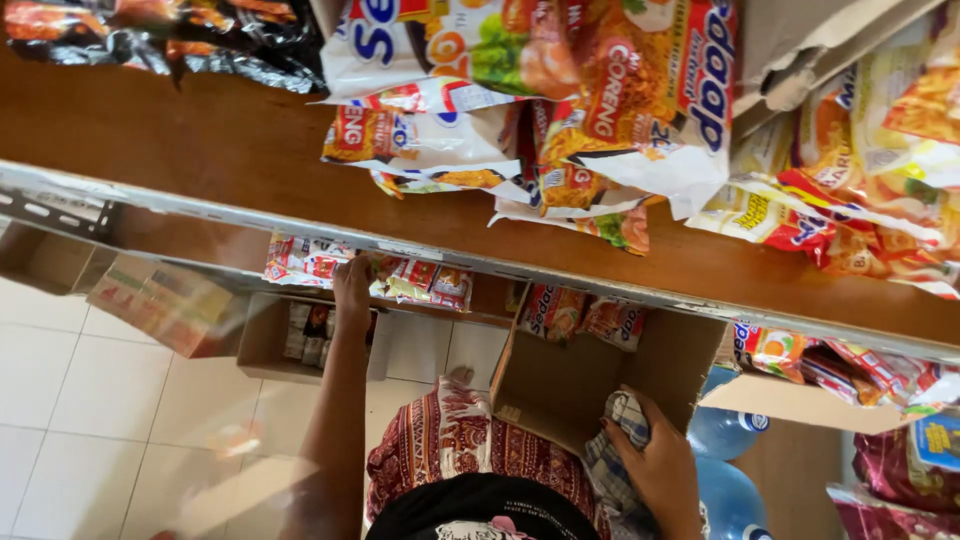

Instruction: Stocking instant noodle packets onto a shelf and into a cardboard box while wiping them with a cloth.

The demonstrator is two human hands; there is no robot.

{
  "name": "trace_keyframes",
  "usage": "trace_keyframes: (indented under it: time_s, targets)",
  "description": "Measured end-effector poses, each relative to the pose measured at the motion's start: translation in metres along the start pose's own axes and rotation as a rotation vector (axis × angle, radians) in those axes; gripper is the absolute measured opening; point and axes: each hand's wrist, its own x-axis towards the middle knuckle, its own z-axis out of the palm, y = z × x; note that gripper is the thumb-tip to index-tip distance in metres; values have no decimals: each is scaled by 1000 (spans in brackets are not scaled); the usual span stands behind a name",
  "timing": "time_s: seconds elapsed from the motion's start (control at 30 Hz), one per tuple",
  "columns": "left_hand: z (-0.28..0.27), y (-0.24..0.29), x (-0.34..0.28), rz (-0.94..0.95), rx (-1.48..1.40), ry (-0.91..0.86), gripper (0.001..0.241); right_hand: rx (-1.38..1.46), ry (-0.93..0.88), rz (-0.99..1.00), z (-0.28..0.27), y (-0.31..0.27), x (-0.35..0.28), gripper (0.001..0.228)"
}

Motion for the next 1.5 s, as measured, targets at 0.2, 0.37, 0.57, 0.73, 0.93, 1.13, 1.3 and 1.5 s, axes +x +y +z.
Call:
trace_keyframes:
  time_s: [0.2, 0.37, 0.57, 0.73, 0.93, 1.13, 1.3, 1.5]
  targets:
    - [6, 60, -9, 16, 611, 36, 39, 18, 6, 30, -2, -3, -7, 53]
    - [15, 114, -18, 119, 1042, 169, 42, 6, -4, 13, -5, -10, -9, 53]
    - [7, 129, -25, -117, 1109, 84, 47, 59, -5, -14, -8, -12, -10, 53]
    - [0, 134, -42, -158, 1125, 75, 54, 47, -50, 39, -9, -5, -11, 55]
    - [44, 235, -120, 22, 1216, -132, 39, 16, 497, 119, -16, 45, -35, 59]
    - [156, 305, -211, 402, 778, -796, 31, -187, 535, 290, -47, 38, -18, 67]
    - [286, 226, -208, 476, 944, -1124, 41, -189, 290, 520, -36, 32, -17, 64]
    - [384, 103, -172, 276, 1272, -1133, 26, -149, 396, 497, -14, 68, -30, 61]
